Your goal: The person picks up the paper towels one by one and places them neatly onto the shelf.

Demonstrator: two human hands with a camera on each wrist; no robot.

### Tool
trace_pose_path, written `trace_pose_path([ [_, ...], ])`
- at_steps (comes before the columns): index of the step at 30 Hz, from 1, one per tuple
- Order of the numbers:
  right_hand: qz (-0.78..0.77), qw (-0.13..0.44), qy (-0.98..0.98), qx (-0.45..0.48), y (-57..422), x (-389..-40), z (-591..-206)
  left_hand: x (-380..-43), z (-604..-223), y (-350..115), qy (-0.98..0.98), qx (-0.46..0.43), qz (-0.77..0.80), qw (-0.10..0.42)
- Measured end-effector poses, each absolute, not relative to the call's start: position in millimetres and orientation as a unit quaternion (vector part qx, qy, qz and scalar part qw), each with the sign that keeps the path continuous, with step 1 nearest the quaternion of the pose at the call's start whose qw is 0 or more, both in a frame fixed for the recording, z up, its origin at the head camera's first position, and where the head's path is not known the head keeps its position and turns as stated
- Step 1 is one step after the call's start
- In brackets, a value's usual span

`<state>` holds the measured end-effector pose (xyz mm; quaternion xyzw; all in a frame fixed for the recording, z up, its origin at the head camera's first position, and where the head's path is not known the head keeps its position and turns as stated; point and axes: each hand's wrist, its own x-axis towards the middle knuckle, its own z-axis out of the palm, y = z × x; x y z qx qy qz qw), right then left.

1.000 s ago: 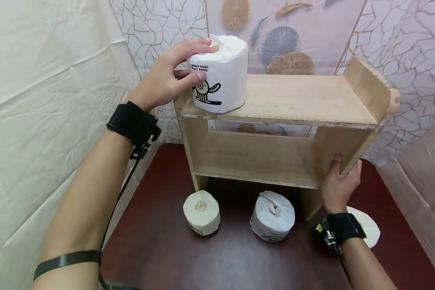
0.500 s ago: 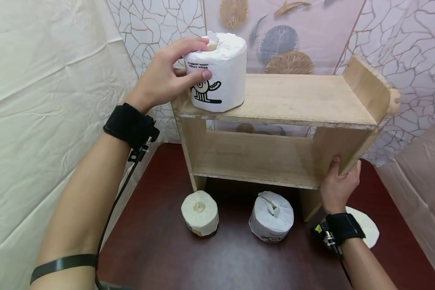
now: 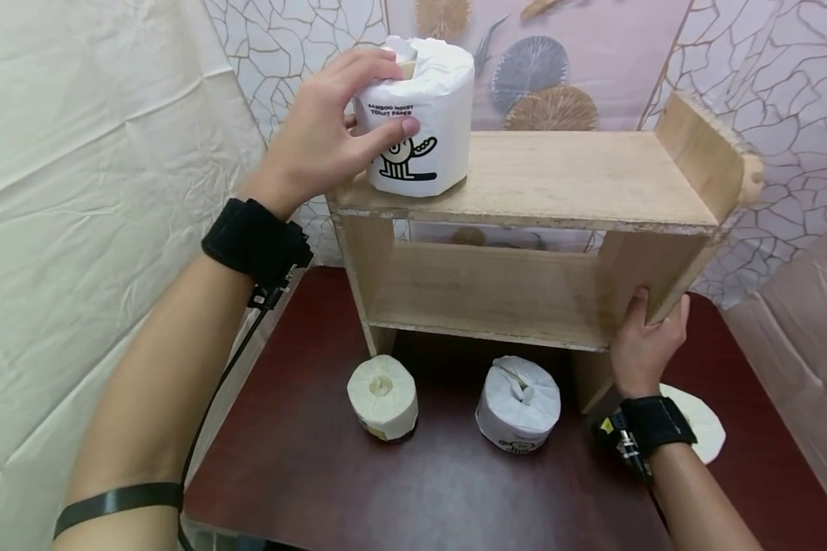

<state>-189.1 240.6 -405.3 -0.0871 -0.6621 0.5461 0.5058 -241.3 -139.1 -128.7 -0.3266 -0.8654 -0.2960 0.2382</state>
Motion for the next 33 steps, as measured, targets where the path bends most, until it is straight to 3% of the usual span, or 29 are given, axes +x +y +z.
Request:
trace_pose_path([
  [13,0.53,0.492,-0.683,-0.105,250,-200,-412,-224,-131,-121,-0.885,-0.23,-0.266,0.304],
  [33,0.555,0.489,-0.665,-0.1,238,-188,-399,-217,-141,-97,-0.925,-0.134,-0.179,0.308],
])
